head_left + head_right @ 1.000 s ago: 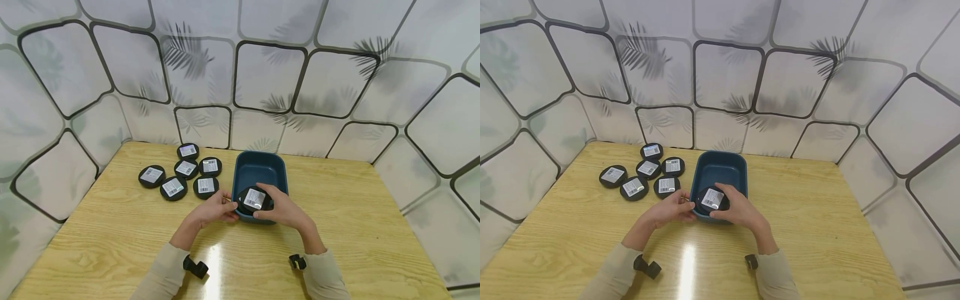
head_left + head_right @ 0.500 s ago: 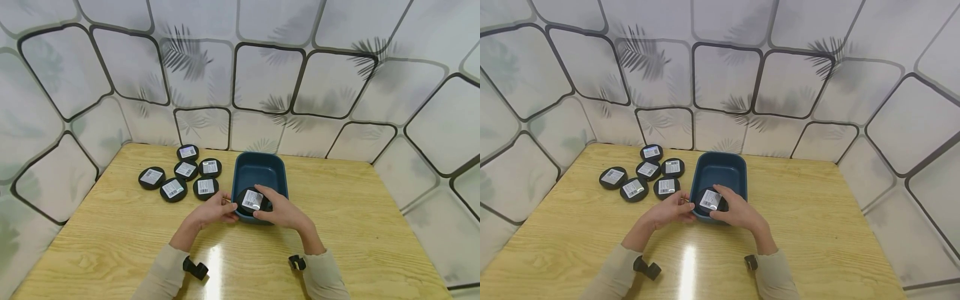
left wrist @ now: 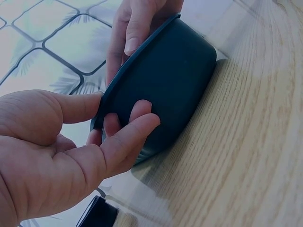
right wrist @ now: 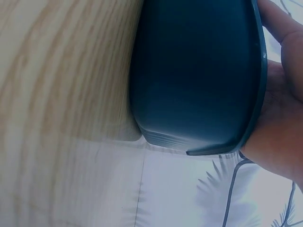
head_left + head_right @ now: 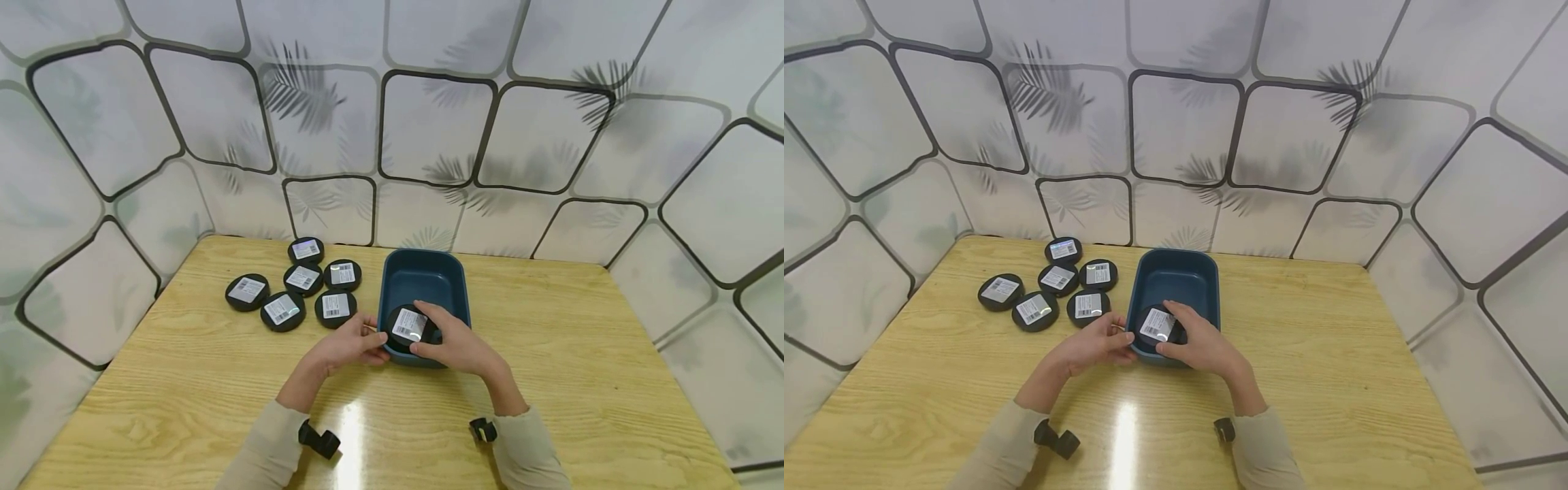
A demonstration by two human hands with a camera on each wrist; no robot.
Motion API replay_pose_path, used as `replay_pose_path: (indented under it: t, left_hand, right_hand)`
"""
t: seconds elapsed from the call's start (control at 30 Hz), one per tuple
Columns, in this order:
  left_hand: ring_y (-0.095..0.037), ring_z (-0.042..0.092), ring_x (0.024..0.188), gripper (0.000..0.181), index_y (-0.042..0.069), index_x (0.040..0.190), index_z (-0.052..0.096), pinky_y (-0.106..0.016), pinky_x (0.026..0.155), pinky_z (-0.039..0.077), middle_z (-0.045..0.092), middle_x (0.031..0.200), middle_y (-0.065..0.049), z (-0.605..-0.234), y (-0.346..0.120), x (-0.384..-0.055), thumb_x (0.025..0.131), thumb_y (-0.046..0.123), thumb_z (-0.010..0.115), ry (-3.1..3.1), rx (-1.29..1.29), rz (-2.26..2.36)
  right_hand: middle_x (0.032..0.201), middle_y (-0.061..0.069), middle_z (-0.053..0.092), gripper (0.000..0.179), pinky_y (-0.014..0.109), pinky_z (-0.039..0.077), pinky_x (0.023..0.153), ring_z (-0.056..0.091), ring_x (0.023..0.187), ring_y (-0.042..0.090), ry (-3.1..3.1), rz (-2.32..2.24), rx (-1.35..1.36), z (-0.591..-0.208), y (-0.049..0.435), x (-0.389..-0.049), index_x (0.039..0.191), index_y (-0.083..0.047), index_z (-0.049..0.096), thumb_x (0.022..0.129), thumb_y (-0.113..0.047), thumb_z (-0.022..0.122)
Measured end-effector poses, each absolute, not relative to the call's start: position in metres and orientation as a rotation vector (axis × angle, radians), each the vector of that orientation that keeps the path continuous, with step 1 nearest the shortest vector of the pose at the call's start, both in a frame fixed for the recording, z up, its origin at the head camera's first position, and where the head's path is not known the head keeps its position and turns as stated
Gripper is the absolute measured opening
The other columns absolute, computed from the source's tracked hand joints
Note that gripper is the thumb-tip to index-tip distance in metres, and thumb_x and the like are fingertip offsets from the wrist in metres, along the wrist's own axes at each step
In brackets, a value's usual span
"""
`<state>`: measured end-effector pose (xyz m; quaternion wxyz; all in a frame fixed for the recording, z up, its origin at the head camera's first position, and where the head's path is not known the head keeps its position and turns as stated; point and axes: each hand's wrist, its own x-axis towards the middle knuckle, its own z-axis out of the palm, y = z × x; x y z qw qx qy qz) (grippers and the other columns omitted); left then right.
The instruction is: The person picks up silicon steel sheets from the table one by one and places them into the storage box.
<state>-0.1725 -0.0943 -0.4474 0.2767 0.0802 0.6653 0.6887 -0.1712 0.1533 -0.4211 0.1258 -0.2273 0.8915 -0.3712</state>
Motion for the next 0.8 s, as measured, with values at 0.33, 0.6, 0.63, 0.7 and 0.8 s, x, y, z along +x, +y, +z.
replay_pose_path:
  t: [0.33,0.6,0.63,0.7,0.8]
  left_hand:
    - [-0.018,0.069,0.078,0.034,-0.008,0.126,0.03,-0.039,0.081,0.058,0.062,0.096,-0.018,-0.4474,-0.0936,-0.1728,0.102,0.005,0.051,1.779,0.227,1.854]
    - [-0.018,0.069,0.077,0.031,-0.007,0.124,0.032,-0.039,0.08,0.059,0.062,0.095,-0.018,-0.4458,-0.0933,-0.1727,0.102,0.004,0.051,1.784,0.204,1.852]
    - [-0.018,0.069,0.077,0.031,-0.007,0.124,0.032,-0.039,0.08,0.059,0.062,0.095,-0.018,-0.4458,-0.0934,-0.1725,0.102,0.004,0.052,1.785,0.204,1.852]
    - [-0.018,0.069,0.077,0.031,-0.007,0.124,0.032,-0.039,0.08,0.058,0.062,0.095,-0.018,-0.4454,-0.0934,-0.1721,0.102,0.004,0.051,1.786,0.203,1.85]
    - [-0.018,0.069,0.077,0.031,-0.006,0.124,0.032,-0.039,0.081,0.058,0.062,0.095,-0.017,-0.4454,-0.0935,-0.1721,0.102,0.005,0.052,1.781,0.192,1.847]
  right_hand:
    - [0.156,0.014,0.035,0.079,0.053,0.039,0.106,0.04,0.137,0.031,2.595,-1.091,-0.654,-0.4196,0.1543,-0.1701,0.156,-0.013,0.032,0.091,-0.035,0.072]
    - [0.155,0.016,0.036,0.08,0.054,0.04,0.105,0.041,0.136,0.032,2.621,-1.086,-0.648,-0.415,0.1546,-0.1695,0.155,-0.011,0.033,0.09,-0.031,0.074]
    - [0.155,0.016,0.036,0.08,0.054,0.041,0.104,0.042,0.135,0.032,2.624,-1.086,-0.644,-0.4145,0.155,-0.1694,0.155,-0.011,0.033,0.09,-0.031,0.074]
    - [0.154,0.016,0.037,0.079,0.053,0.041,0.104,0.043,0.134,0.032,2.624,-1.086,-0.637,-0.4139,0.1557,-0.1692,0.155,-0.011,0.034,0.09,-0.03,0.074]
    - [0.153,0.016,0.038,0.078,0.052,0.043,0.103,0.046,0.131,0.031,2.62,-1.087,-0.631,-0.4138,0.1568,-0.1689,0.155,-0.012,0.034,0.09,-0.03,0.074]
